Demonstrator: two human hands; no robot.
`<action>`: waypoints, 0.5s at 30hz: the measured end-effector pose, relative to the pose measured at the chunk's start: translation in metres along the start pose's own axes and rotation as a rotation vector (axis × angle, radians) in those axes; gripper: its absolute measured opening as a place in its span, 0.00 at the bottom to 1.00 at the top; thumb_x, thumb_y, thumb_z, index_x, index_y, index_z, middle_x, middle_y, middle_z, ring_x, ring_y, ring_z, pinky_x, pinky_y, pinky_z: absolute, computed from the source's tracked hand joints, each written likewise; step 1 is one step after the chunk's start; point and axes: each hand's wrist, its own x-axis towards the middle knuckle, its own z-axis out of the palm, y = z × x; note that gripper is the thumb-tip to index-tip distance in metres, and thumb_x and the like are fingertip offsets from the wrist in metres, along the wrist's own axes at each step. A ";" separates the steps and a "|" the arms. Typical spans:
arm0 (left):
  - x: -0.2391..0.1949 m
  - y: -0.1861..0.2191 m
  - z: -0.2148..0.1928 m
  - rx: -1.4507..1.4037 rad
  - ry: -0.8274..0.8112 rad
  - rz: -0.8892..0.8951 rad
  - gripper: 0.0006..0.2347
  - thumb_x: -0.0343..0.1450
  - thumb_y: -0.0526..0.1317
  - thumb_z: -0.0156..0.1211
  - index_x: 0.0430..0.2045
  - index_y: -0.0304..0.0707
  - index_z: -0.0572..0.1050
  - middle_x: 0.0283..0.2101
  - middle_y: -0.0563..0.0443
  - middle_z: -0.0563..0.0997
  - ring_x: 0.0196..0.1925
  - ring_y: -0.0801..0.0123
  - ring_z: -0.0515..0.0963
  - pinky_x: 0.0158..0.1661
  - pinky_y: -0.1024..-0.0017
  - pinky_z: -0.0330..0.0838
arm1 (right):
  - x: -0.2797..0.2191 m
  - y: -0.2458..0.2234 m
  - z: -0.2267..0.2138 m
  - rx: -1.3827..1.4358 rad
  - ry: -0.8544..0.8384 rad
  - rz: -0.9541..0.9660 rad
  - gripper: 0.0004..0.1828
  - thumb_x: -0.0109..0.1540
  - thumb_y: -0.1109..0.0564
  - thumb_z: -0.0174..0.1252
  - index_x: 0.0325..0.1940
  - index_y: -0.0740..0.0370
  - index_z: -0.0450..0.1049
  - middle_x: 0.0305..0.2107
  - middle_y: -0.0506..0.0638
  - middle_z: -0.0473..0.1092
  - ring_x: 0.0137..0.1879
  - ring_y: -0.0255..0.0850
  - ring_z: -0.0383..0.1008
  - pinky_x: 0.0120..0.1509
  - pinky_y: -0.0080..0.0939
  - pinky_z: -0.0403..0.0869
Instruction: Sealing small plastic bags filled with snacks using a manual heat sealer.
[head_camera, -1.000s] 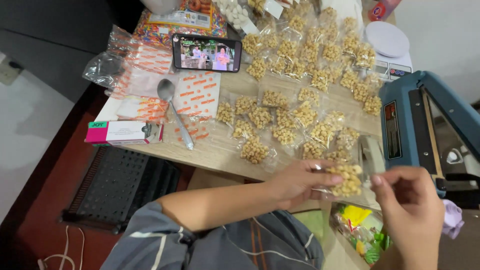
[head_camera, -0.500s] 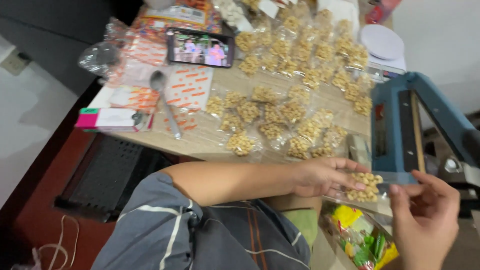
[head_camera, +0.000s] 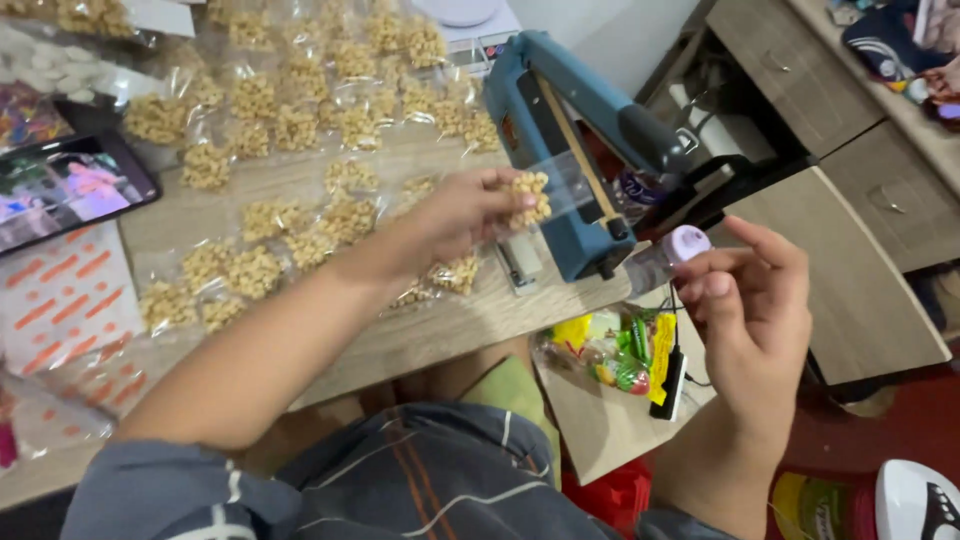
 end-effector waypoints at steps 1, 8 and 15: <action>0.007 0.011 0.001 0.090 0.074 -0.044 0.19 0.61 0.32 0.66 0.47 0.33 0.73 0.42 0.47 0.81 0.42 0.67 0.81 0.39 0.75 0.80 | 0.001 0.000 -0.004 0.024 0.026 0.046 0.20 0.71 0.54 0.44 0.65 0.64 0.57 0.35 0.57 0.68 0.37 0.36 0.69 0.40 0.30 0.69; 0.058 0.018 0.004 0.202 0.061 -0.039 0.26 0.59 0.37 0.69 0.53 0.36 0.70 0.42 0.48 0.80 0.39 0.69 0.79 0.31 0.78 0.74 | 0.059 0.019 -0.009 0.060 0.062 -0.091 0.11 0.75 0.58 0.45 0.61 0.63 0.58 0.32 0.54 0.67 0.32 0.35 0.66 0.37 0.30 0.67; 0.055 0.029 0.007 0.188 0.116 0.011 0.26 0.58 0.34 0.69 0.51 0.32 0.68 0.45 0.44 0.79 0.41 0.66 0.80 0.32 0.80 0.77 | 0.124 0.030 0.022 -0.368 -0.061 -0.303 0.26 0.76 0.48 0.32 0.55 0.71 0.69 0.48 0.61 0.68 0.56 0.51 0.67 0.60 0.50 0.66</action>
